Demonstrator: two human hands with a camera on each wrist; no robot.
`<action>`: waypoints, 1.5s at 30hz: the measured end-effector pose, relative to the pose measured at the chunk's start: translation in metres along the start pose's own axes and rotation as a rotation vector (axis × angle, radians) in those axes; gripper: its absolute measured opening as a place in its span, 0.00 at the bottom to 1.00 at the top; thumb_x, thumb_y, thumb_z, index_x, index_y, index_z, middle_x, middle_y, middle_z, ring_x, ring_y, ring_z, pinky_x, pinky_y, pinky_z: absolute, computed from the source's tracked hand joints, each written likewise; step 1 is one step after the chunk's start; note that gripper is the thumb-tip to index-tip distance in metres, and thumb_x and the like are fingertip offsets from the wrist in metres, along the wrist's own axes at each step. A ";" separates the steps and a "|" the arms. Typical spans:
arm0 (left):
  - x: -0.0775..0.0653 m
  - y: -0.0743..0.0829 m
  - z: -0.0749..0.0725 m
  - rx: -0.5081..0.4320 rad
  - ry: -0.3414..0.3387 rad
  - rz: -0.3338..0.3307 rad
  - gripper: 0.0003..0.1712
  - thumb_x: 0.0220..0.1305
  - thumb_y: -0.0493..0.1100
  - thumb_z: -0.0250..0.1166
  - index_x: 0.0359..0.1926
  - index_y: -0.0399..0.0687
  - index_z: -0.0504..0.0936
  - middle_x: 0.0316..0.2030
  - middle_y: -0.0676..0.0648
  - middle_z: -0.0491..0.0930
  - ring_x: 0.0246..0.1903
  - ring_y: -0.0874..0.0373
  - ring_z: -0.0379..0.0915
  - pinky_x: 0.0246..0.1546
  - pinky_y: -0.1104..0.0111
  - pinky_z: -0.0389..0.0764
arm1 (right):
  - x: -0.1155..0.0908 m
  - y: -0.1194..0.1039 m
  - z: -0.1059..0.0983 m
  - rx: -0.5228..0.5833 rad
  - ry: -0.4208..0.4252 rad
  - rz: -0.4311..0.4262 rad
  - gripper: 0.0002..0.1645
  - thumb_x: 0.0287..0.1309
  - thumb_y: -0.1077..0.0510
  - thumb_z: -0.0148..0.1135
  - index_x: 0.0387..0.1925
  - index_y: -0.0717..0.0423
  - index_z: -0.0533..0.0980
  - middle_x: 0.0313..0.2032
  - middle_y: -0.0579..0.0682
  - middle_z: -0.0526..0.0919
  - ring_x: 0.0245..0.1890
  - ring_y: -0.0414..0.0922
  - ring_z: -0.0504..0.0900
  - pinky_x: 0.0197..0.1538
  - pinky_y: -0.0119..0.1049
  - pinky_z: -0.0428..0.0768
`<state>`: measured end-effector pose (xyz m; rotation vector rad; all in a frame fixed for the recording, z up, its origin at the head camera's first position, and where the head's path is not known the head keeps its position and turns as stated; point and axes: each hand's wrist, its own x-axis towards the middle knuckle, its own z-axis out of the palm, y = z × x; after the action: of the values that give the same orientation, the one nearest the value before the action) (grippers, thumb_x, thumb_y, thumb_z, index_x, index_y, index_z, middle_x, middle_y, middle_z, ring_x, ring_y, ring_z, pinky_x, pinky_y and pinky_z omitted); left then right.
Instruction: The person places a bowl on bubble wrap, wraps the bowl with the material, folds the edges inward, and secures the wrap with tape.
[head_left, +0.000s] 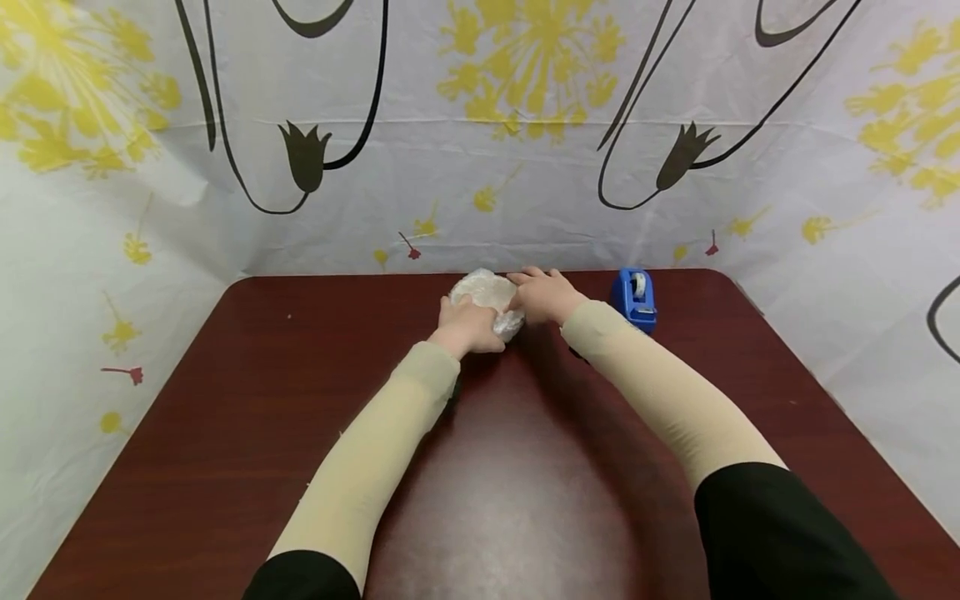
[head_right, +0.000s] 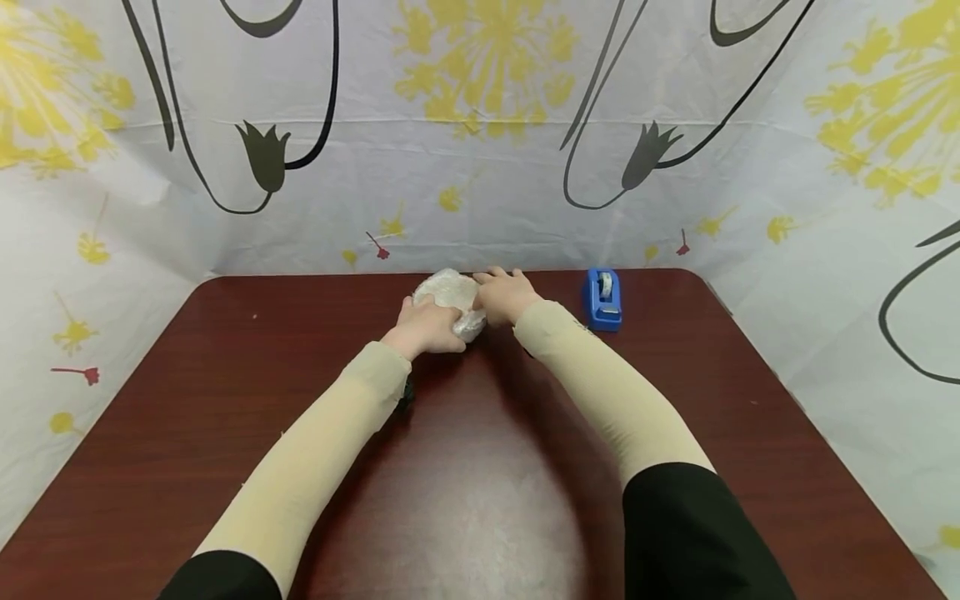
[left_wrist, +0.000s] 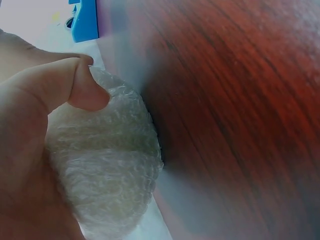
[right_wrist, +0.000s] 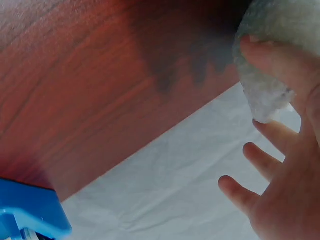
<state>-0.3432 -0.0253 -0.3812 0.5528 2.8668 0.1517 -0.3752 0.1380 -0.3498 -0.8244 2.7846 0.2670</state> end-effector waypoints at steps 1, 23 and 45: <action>0.000 0.000 0.000 0.001 -0.002 0.002 0.33 0.58 0.61 0.62 0.64 0.58 0.74 0.63 0.51 0.72 0.71 0.45 0.46 0.66 0.38 0.42 | 0.001 0.000 0.002 0.010 -0.002 0.005 0.22 0.62 0.59 0.62 0.56 0.39 0.80 0.74 0.54 0.53 0.73 0.58 0.46 0.66 0.64 0.53; 0.014 -0.026 0.007 -0.045 -0.062 0.025 0.38 0.60 0.59 0.62 0.70 0.55 0.67 0.67 0.50 0.67 0.72 0.42 0.42 0.66 0.38 0.32 | 0.016 0.010 0.022 0.554 -0.022 -0.099 0.39 0.52 0.64 0.61 0.68 0.62 0.66 0.73 0.68 0.45 0.73 0.61 0.44 0.63 0.52 0.64; 0.022 -0.049 -0.018 -0.021 0.003 0.034 0.49 0.56 0.63 0.68 0.73 0.52 0.61 0.73 0.51 0.55 0.70 0.48 0.51 0.65 0.42 0.52 | 0.017 0.027 0.001 0.640 0.143 0.007 0.38 0.66 0.54 0.58 0.71 0.65 0.58 0.70 0.64 0.58 0.70 0.59 0.55 0.68 0.54 0.59</action>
<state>-0.3846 -0.0634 -0.3749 0.5976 2.8565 0.1876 -0.4042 0.1516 -0.3521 -0.6801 2.7217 -0.6729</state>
